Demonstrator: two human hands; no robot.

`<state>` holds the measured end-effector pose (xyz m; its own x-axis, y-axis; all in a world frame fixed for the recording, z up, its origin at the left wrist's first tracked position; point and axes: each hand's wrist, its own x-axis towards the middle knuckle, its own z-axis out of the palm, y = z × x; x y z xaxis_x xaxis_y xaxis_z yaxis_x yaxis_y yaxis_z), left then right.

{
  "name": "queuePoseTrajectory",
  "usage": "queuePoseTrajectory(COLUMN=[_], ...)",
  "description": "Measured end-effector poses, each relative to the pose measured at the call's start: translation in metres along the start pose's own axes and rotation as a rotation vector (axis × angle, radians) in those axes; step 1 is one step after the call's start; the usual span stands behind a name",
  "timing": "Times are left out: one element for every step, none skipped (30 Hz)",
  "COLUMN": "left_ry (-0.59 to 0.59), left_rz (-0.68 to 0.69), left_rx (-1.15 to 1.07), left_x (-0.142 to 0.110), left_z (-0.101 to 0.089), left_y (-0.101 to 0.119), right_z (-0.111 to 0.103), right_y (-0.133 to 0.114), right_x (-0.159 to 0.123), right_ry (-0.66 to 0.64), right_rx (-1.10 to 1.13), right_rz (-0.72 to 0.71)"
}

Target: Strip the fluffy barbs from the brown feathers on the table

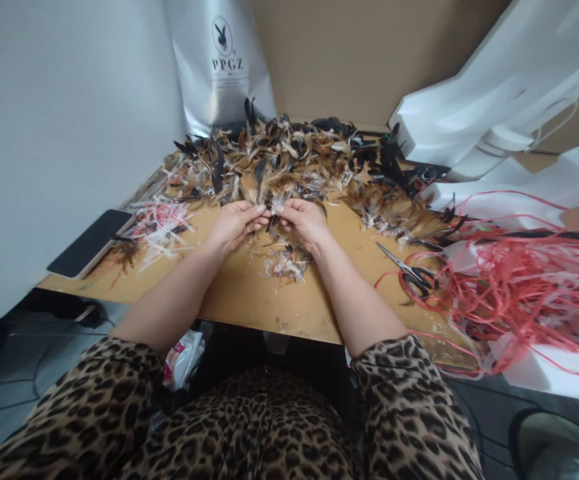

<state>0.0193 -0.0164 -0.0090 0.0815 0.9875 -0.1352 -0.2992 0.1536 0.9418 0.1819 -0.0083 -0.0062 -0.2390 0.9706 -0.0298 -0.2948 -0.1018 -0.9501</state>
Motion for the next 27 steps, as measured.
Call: queuePoseTrajectory(left_ry=[-0.023,-0.052,-0.079,-0.098,-0.11,-0.115,-0.115,-0.114,-0.112,-0.112,-0.112,-0.113,-0.113,-0.112,-0.112,-0.112,-0.112,-0.113,-0.112,-0.11,-0.108,-0.105,-0.104,-0.103,-0.101,-0.1,-0.1], left_rz=[-0.009,-0.022,-0.037,-0.049,-0.06,-0.068,-0.073,-0.076,-0.075,-0.073,-0.07,-0.068,-0.068,-0.07,-0.075,-0.08,-0.083,-0.086,-0.089,-0.094,-0.1,-0.107,-0.112,-0.115,-0.116,-0.114,-0.109], left_rx=[0.01,0.017,0.022,0.026,0.031,0.035,0.038,0.04,0.038,0.034,0.027,0.018,0.008,-0.002,-0.01,-0.018,-0.026,-0.033,-0.038,-0.042,-0.046,-0.049,-0.052,-0.057,-0.063,-0.068,-0.071], left_x=[-0.0011,-0.0023,-0.0034,-0.0043,-0.005,-0.0054,-0.0056,-0.0056,-0.0054,-0.0052,-0.0049,-0.0047,-0.0044,-0.0041,-0.0039,-0.0037,-0.0035,-0.0033,-0.0033,-0.0033,-0.0034,-0.0036,-0.0037,-0.0039,-0.004,-0.0041,-0.0041], left_z=[0.0006,0.0014,0.0022,0.0029,0.0036,0.0042,0.0046,0.0048,0.005,0.005,0.0048,0.0045,0.0041,0.0036,0.0031,0.0026,0.0021,0.0018,0.0016,0.0017,0.0019,0.0023,0.0027,0.0032,0.0035,0.0038,0.0039], left_y=[-0.0002,-0.0003,-0.0002,-0.0002,0.0,0.0002,0.0004,0.0006,0.0008,0.001,0.0011,0.0011,0.001,0.0008,0.0006,0.0004,0.0003,0.0003,0.0005,0.0009,0.0013,0.0018,0.0023,0.0026,0.0027,0.0027,0.0024], right_z=[0.0008,0.0015,0.0022,0.0027,0.0033,0.0038,0.0043,0.0047,0.0051,0.0053,0.0054,0.0054,0.0053,0.005,0.0047,0.0044,0.004,0.0037,0.0034,0.0031,0.0029,0.0027,0.0025,0.0025,0.0025,0.0025,0.0027], right_y=[0.0011,0.0024,0.0038,0.005,0.0059,0.0066,0.0069,0.007,0.0067,0.0063,0.0058,0.0054,0.005,0.0048,0.0048,0.005,0.0054,0.0061,0.0068,0.0076,0.0083,0.0089,0.0094,0.0097,0.0097,0.0096,0.0093], right_x=[0.0,0.0,0.0001,0.0001,0.0001,-0.0001,-0.0003,-0.0007,-0.0011,-0.0015,-0.0018,-0.002,-0.0021,-0.0021,-0.0019,-0.0017,-0.0013,-0.0009,-0.0005,0.0,0.0004,0.0008,0.0011,0.0012,0.0013,0.0012,0.001], right_ry=[0.011,0.023,0.034,0.043,0.05,0.056,0.058,0.058,0.058,0.059,0.06,0.062,0.066,0.07,0.071,0.072,0.071,0.066,0.061,0.054,0.049,0.043,0.039,0.037,0.037,0.037,0.037], right_rx=[-0.025,-0.049,-0.071,-0.089,-0.105,-0.118,-0.126,-0.132,-0.134,-0.133,-0.129,-0.125,-0.123,-0.123,-0.126,-0.13,-0.134,-0.136,-0.136,-0.135,-0.132,-0.128,-0.125,-0.122,-0.122,-0.123,-0.127], right_rz=[-0.017,-0.034,-0.049,-0.062,-0.074,-0.085,-0.092,-0.095,-0.095,-0.093,-0.086,-0.077,-0.067,-0.058,-0.05,-0.047,-0.047,-0.051,-0.057,-0.061,-0.063,-0.063,-0.061,-0.059,-0.059,-0.063,-0.068])
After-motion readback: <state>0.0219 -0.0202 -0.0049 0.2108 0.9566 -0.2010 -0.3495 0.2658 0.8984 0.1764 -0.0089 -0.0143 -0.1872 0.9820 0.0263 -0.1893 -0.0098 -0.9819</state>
